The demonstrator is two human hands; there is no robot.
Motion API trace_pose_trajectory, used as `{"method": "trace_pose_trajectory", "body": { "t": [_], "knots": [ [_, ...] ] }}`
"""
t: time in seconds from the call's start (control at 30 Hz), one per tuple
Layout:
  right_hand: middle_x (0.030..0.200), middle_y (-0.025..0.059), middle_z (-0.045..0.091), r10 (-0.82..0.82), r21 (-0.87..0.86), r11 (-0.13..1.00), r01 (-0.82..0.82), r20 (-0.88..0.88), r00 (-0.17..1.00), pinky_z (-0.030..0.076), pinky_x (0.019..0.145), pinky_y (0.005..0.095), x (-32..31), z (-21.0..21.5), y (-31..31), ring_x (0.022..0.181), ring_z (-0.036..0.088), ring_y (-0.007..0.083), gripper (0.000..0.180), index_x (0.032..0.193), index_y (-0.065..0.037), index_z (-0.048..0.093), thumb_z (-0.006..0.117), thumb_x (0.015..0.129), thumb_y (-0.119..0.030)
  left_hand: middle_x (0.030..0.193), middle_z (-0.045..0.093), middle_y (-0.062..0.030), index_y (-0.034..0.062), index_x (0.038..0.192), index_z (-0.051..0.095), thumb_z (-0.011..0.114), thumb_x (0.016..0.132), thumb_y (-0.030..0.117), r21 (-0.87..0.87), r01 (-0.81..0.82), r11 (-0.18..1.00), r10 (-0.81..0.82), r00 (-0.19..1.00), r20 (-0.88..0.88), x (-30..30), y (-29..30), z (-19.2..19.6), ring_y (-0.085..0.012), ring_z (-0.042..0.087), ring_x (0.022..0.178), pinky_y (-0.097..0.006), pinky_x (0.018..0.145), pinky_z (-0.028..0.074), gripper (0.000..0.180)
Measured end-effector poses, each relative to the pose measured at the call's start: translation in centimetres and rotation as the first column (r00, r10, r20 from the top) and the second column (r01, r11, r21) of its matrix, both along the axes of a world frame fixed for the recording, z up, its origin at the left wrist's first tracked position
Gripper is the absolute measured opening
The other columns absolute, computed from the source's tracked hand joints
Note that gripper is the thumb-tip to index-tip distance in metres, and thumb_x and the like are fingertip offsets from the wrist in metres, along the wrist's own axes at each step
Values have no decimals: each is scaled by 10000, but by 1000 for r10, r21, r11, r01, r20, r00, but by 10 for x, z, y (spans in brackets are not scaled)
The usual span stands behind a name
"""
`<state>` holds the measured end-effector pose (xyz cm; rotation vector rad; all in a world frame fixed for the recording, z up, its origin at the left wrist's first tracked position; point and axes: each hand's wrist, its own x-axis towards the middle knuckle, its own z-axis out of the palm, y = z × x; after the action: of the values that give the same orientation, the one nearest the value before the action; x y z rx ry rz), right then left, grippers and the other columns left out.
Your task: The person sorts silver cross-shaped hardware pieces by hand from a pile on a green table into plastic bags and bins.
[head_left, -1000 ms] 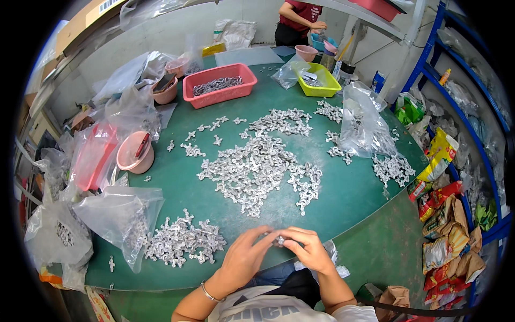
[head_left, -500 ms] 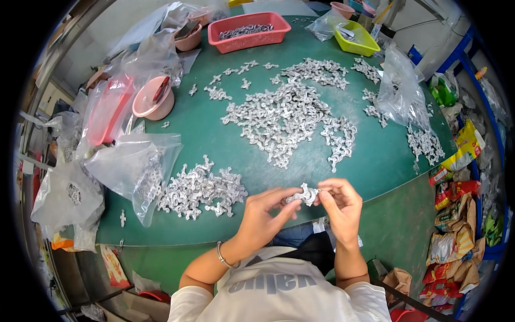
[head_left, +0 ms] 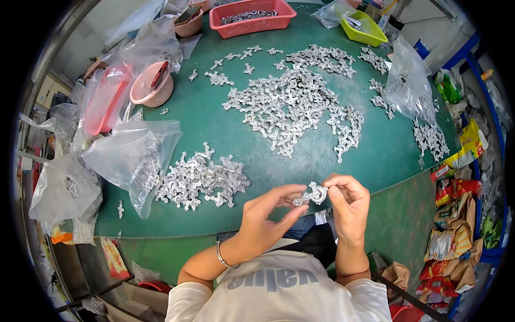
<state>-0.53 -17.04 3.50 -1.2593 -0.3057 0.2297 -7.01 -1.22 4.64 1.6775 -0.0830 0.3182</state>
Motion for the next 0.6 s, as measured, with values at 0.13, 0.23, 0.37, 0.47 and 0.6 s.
{"method": "trace_pose_trajectory", "body": {
  "t": [0.13, 0.23, 0.37, 0.47, 0.6],
  "knots": [
    [844, 43, 606, 26, 44, 999, -23, -65, 998, 419, 700, 215, 1, -3, 1, 758, 542, 82, 123, 931, 38, 607, 594, 856, -59, 948, 642, -167, -85, 1057, 560, 631, 762, -105, 15, 5, 1000, -5, 1000, 26, -2, 1, -3, -200, 661, 807, -276, 733, 542, 304],
    [841, 46, 609, 25, 68, 998, -19, -87, 996, 424, 698, 220, 1, -5, 2, 757, 545, 85, 126, 927, 37, 605, 597, 857, -67, 928, 645, -171, -87, 1037, 573, 624, 774, -94, 40, 6, 999, -6, 1000, 21, -2, 1, -2, -202, 663, 791, -280, 720, 544, 268],
    [837, 65, 605, 67, 123, 991, -57, -72, 995, 427, 697, 229, 4, -9, 3, 747, 545, 96, 112, 893, 35, 588, 586, 867, -73, 863, 651, -179, -95, 1005, 582, 579, 825, -58, 18, 60, 998, -59, 997, -50, -1, 4, -1, -207, 664, 745, -282, 680, 548, 184],
    [834, 77, 600, 90, 140, 987, -81, -60, 994, 428, 696, 234, 6, -14, 3, 740, 543, 104, 107, 869, 32, 576, 577, 873, -74, 813, 651, -178, -99, 970, 585, 541, 862, -21, -267, 39, 963, -105, 967, -234, -1, 2, -2, -208, 660, 706, -279, 642, 547, 140],
    [829, 74, 603, 76, 124, 990, -64, -99, 992, 430, 695, 236, 7, -14, 4, 742, 548, 104, 99, 871, 30, 575, 574, 872, -69, 804, 649, -174, -96, 930, 591, 530, 874, -5, -465, 16, 885, -173, 939, -296, 3, 5, -2, -200, 650, 669, -280, 622, 542, 123]
  ]
}}
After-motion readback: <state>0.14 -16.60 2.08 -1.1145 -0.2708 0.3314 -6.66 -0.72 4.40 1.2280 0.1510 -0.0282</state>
